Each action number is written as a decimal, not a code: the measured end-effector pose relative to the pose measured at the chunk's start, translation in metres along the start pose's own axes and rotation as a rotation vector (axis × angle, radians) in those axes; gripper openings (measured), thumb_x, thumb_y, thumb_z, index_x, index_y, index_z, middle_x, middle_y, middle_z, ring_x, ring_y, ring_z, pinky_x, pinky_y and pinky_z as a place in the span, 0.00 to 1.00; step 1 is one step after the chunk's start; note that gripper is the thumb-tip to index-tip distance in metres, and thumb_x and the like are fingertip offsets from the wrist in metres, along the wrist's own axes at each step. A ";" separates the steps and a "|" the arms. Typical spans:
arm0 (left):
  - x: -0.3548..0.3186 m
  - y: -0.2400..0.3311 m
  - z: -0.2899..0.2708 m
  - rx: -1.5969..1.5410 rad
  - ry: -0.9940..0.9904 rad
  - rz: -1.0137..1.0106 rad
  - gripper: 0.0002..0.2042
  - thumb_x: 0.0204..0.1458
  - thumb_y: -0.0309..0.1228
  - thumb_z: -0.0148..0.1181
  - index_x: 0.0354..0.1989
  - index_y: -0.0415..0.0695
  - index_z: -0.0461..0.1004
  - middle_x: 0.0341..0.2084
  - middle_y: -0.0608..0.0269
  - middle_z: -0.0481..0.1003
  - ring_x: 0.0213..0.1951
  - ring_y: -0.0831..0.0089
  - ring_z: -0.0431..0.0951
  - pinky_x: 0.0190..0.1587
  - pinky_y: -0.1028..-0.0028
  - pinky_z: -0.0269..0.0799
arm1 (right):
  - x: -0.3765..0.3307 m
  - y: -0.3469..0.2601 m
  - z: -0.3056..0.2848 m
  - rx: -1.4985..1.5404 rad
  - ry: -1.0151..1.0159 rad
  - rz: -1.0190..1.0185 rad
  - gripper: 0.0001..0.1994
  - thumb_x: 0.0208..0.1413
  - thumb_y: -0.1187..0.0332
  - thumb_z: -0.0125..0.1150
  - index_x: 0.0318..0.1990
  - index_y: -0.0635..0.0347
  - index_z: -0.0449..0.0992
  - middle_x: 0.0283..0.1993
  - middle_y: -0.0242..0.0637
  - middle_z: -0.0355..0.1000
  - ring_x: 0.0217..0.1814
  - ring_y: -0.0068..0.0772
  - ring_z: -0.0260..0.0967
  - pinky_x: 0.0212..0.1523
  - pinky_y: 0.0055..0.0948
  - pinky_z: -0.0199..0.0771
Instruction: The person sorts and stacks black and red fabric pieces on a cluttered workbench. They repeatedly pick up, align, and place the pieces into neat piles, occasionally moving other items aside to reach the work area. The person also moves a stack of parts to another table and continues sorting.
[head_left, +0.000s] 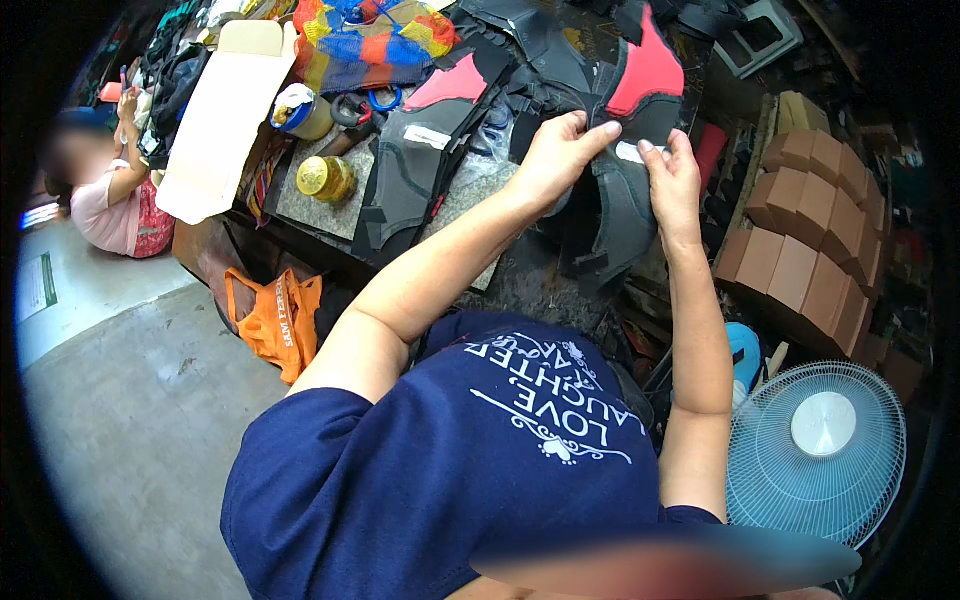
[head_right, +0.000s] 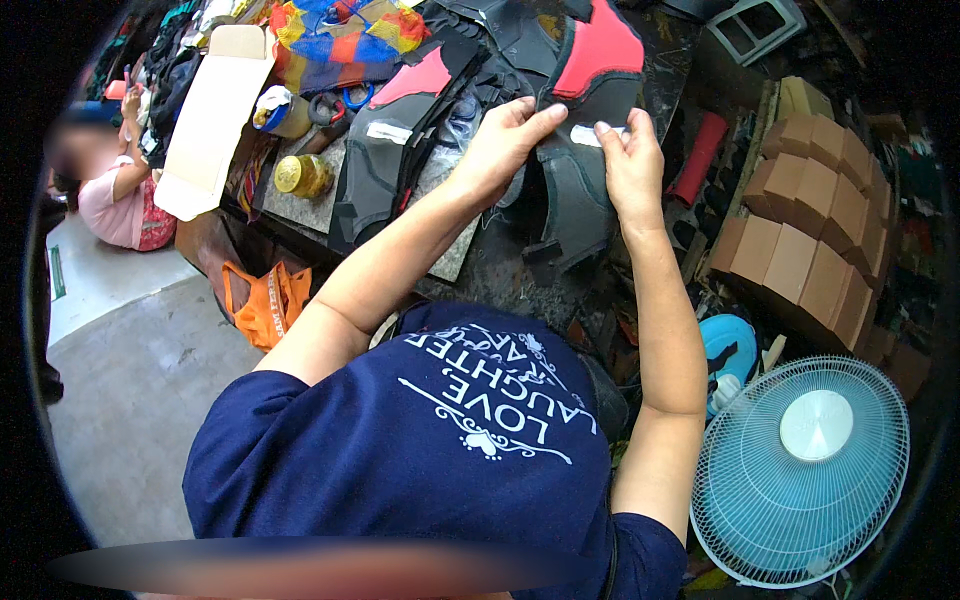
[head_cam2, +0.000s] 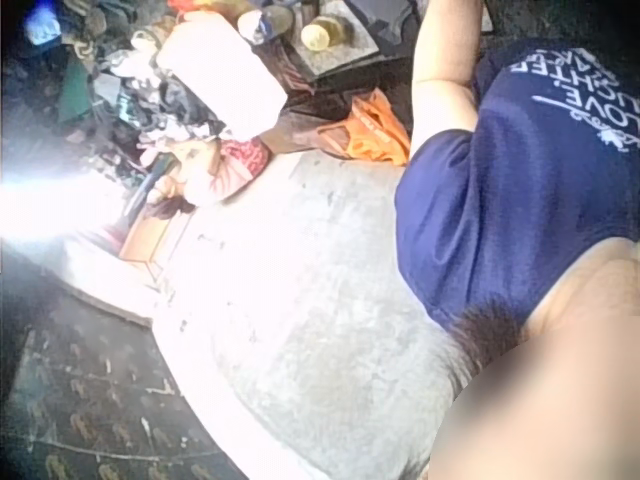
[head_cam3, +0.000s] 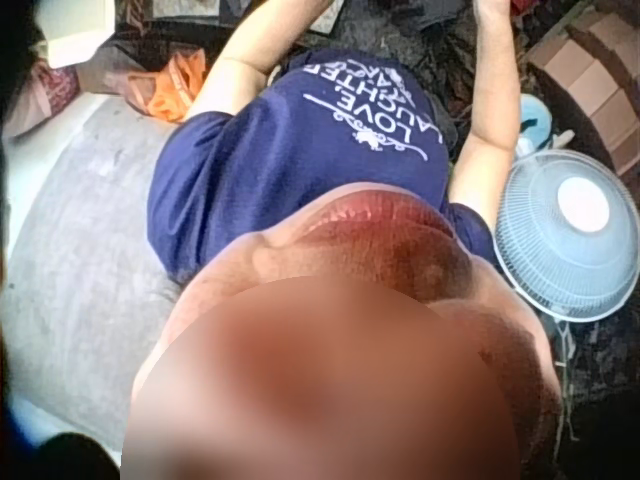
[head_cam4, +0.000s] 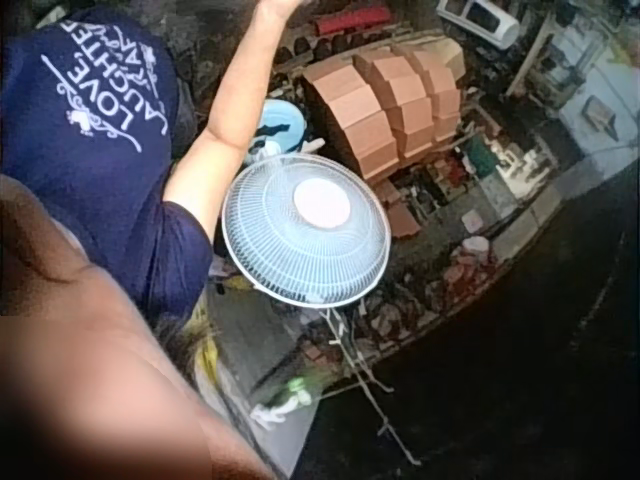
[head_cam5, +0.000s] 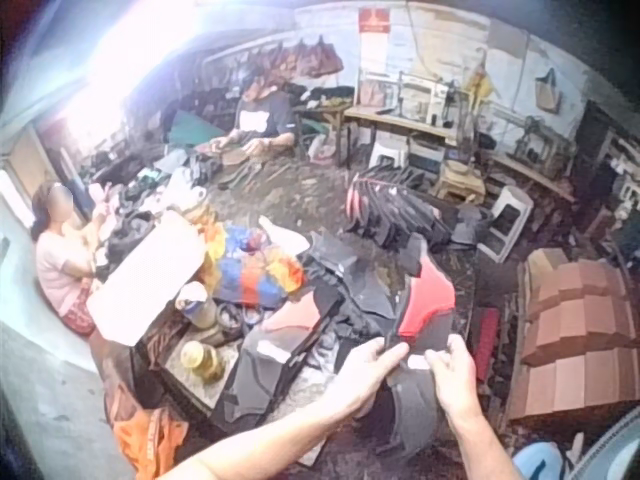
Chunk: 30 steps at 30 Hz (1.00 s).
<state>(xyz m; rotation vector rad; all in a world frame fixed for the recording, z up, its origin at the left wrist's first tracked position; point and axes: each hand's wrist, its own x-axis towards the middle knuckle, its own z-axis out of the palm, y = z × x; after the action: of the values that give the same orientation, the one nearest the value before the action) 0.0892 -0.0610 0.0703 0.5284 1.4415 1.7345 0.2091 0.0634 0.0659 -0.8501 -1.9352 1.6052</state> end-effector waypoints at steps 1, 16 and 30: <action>-0.004 0.002 0.000 -0.112 -0.025 0.060 0.17 0.59 0.33 0.55 0.47 0.30 0.70 0.41 0.58 0.76 0.43 0.75 0.75 0.49 0.77 0.68 | 0.001 0.001 0.000 -0.155 0.041 -0.022 0.10 0.62 0.68 0.53 0.45 0.67 0.67 0.39 0.36 0.72 0.40 0.18 0.67 0.43 0.21 0.67; -0.052 0.048 -0.045 -0.256 -0.277 -0.094 0.23 0.60 0.37 0.52 0.58 0.34 0.63 0.52 0.58 0.70 0.53 0.74 0.70 0.58 0.74 0.63 | 0.000 -0.056 0.014 0.530 -0.239 0.360 0.17 0.59 0.65 0.55 0.53 0.63 0.70 0.50 0.36 0.73 0.50 0.30 0.72 0.53 0.32 0.71; -0.075 0.034 -0.189 0.960 0.401 -0.145 0.31 0.52 0.32 0.62 0.63 0.37 0.57 0.54 0.44 0.68 0.54 0.56 0.72 0.55 0.66 0.66 | 0.044 -0.029 0.079 0.212 -0.594 0.298 0.24 0.58 0.65 0.58 0.60 0.59 0.62 0.44 0.38 0.74 0.36 0.24 0.73 0.38 0.22 0.74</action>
<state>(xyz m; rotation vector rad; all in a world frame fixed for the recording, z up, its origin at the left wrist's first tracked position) -0.0177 -0.2373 0.0657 0.5447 2.5272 0.9682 0.1185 0.0382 0.0779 -0.6404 -2.0171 2.4092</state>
